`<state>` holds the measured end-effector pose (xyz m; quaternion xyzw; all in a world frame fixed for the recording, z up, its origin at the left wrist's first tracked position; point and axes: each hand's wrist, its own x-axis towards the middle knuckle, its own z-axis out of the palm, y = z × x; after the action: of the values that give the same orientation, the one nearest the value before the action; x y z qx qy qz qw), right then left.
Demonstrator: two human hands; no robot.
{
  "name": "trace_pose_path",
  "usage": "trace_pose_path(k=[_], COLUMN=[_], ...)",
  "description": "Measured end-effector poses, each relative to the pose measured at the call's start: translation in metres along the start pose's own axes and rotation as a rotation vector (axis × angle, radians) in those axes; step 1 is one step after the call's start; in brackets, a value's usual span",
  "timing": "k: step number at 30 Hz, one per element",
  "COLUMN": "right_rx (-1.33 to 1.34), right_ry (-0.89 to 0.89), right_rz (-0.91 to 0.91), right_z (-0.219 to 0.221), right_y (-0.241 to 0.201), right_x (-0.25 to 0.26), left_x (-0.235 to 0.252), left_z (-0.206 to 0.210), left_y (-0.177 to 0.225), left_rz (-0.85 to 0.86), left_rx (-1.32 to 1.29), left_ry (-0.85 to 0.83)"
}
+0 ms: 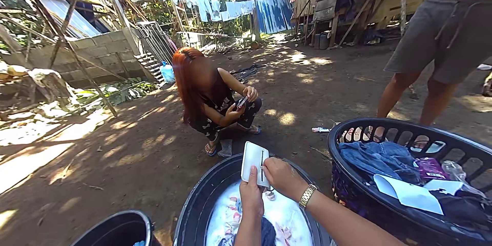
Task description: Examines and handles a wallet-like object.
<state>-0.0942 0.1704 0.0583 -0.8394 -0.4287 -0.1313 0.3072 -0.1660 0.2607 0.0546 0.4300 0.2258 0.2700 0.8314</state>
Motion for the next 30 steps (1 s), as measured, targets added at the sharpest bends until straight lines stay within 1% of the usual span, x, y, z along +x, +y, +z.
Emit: trace_pose_path(k=[2,5,7,10,12,16,18,20,25,28,30], right_rx=[0.062,0.242,0.262,0.175,0.177,0.209,0.265,0.37,0.566,0.668,0.639], right_ry=[-0.011,-0.209,-0.248,-0.238,-0.268,-0.249,-0.223,-0.207,-0.248,-0.243,-0.224], right_rz=[0.037,0.275,0.346,0.279,0.243,0.256,0.271,0.323,0.462,0.46,0.419], right_z=[0.0,-0.011,-0.014,-0.016,-0.019,-0.018,-0.017,-0.017,-0.016,-0.01,-0.012], right_y=[-0.004,-0.011,-0.01,-0.004,0.0,-0.002,-0.003,-0.003,0.0,0.006,0.006], right_x=[0.0,0.005,0.008,0.009,0.008,0.008,0.009,0.008,0.011,0.011,0.01], left_x=[-0.001,0.001,0.002,0.003,0.004,0.005,0.003,0.002,0.002,0.002,0.001], left_z=[0.001,-0.003,-0.004,-0.003,-0.003,-0.005,-0.003,-0.003,-0.003,-0.003,-0.002], left_y=[-0.002,-0.007,-0.011,-0.014,-0.014,-0.018,-0.018,-0.018,-0.017,-0.016,-0.012], left_rz=[0.029,0.063,0.055,0.059,0.086,0.121,0.117,0.11,0.077,0.068,0.038], left_rx=[0.02,0.046,0.056,0.06,0.078,0.11,0.103,0.09,0.066,0.039,0.04], left_ry=[0.014,0.006,0.006,0.028,0.037,0.033,0.031,0.029,0.023,0.024,0.037])
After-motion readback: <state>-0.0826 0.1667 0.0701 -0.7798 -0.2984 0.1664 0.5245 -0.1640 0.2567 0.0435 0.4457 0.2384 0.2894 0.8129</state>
